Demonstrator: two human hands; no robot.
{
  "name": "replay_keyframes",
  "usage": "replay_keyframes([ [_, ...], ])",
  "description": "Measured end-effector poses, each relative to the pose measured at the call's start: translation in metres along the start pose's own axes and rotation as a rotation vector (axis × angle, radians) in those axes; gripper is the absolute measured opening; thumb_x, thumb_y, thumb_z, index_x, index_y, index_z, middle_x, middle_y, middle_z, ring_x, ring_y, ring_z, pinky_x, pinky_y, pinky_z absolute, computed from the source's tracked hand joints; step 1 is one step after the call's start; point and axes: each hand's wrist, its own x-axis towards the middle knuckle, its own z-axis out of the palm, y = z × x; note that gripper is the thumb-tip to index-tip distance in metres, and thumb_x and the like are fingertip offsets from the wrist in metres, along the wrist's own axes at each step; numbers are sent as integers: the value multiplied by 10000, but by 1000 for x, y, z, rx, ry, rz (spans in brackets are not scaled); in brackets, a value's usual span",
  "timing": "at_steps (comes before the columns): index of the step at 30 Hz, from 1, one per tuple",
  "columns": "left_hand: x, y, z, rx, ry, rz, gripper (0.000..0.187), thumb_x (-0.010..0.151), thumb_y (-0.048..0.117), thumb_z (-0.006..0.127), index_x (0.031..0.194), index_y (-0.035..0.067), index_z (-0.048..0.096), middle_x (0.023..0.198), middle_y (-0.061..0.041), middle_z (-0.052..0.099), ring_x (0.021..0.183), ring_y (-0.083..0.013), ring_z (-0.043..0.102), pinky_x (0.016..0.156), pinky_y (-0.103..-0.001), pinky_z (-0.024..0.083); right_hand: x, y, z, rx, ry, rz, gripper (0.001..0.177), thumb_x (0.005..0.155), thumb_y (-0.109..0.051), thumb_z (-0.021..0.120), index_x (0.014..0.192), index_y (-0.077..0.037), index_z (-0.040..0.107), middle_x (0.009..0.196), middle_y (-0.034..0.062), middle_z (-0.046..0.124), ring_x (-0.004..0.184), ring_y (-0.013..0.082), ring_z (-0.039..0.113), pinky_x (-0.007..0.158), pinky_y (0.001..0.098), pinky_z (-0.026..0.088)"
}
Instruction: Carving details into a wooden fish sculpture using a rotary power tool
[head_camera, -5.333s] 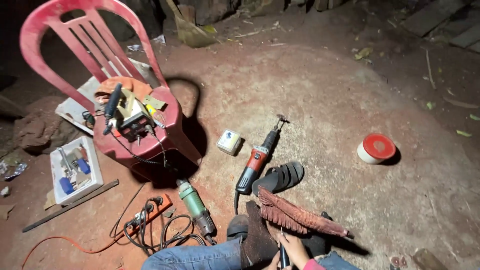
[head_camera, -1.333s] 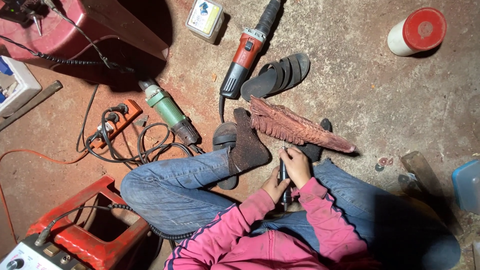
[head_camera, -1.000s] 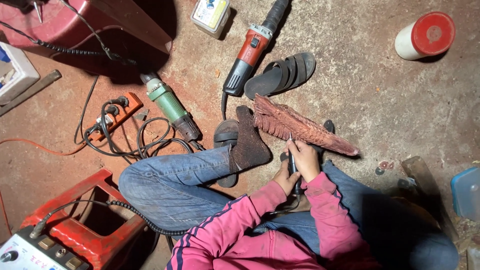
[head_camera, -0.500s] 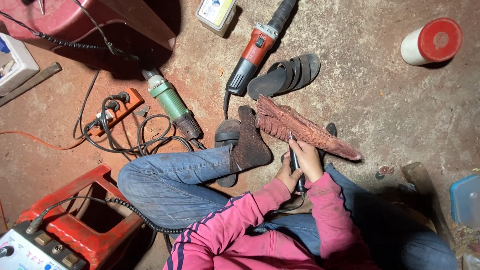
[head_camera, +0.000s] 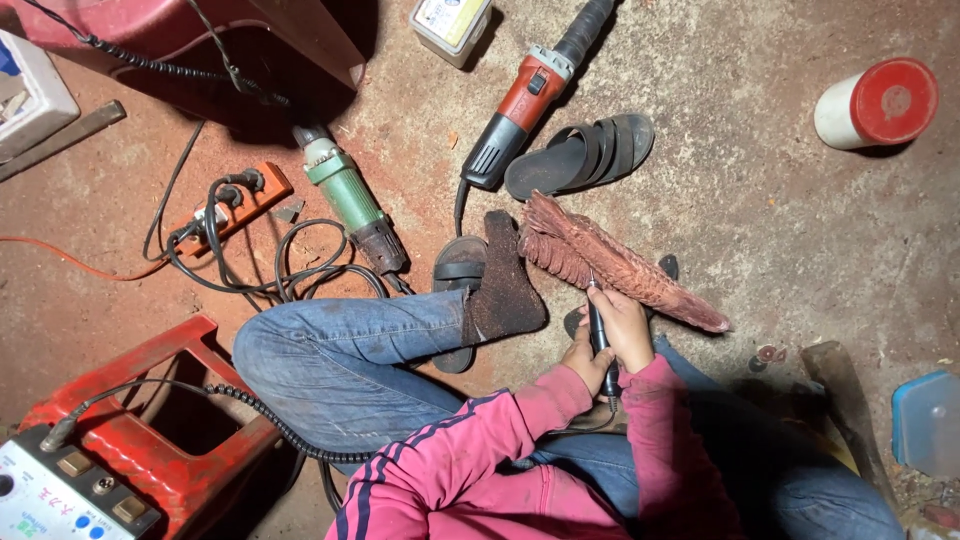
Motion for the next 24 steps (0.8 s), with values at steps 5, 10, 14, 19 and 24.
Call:
replay_keyframes([
  [5, -10, 12, -3, -7, -1, 8, 565, 989, 317, 578, 1466, 103, 365, 1305, -283, 595, 1278, -434, 558, 1097, -511, 455, 0, 3, -2, 30, 5, 6, 371, 951, -423, 619, 772, -152, 798, 655, 38, 753, 719, 168, 693, 683, 294, 512],
  [10, -12, 17, -8, 9, 24, -3, 588, 986, 348, 574, 1485, 133, 349, 1301, -252, 608, 1270, -408, 572, 1087, -496, 467, -3, -1, 4, 159, 20, -4, 356, 976, -388, 636, 817, -109, 787, 668, 69, 755, 701, 143, 692, 685, 263, 525],
  [14, -45, 54, -32, 79, -25, -50, 670, 970, 410, 575, 1534, 178, 297, 1357, -235, 582, 1306, -381, 551, 1113, -500, 443, -6, -4, 11, 325, 14, 27, 333, 988, -319, 633, 855, -43, 764, 695, 118, 753, 714, 166, 698, 692, 265, 543],
  [19, -62, 53, -85, 248, -86, -57, 688, 973, 429, 506, 1559, 134, 298, 1331, -337, 582, 1247, -502, 566, 1087, -570, 444, -32, -23, 35, 636, 14, 97, 245, 966, -263, 685, 892, -37, 748, 825, 139, 751, 807, 222, 728, 763, 313, 572],
  [24, -46, 58, -150, 677, -131, 9, 518, 988, 533, 473, 1437, 310, 344, 1280, -211, 665, 1193, -413, 637, 1036, -519, 502, -17, -6, 68, 1028, -96, 87, 308, 1011, -213, 623, 1097, 61, 735, 1091, 214, 750, 1031, 273, 706, 974, 414, 527],
])
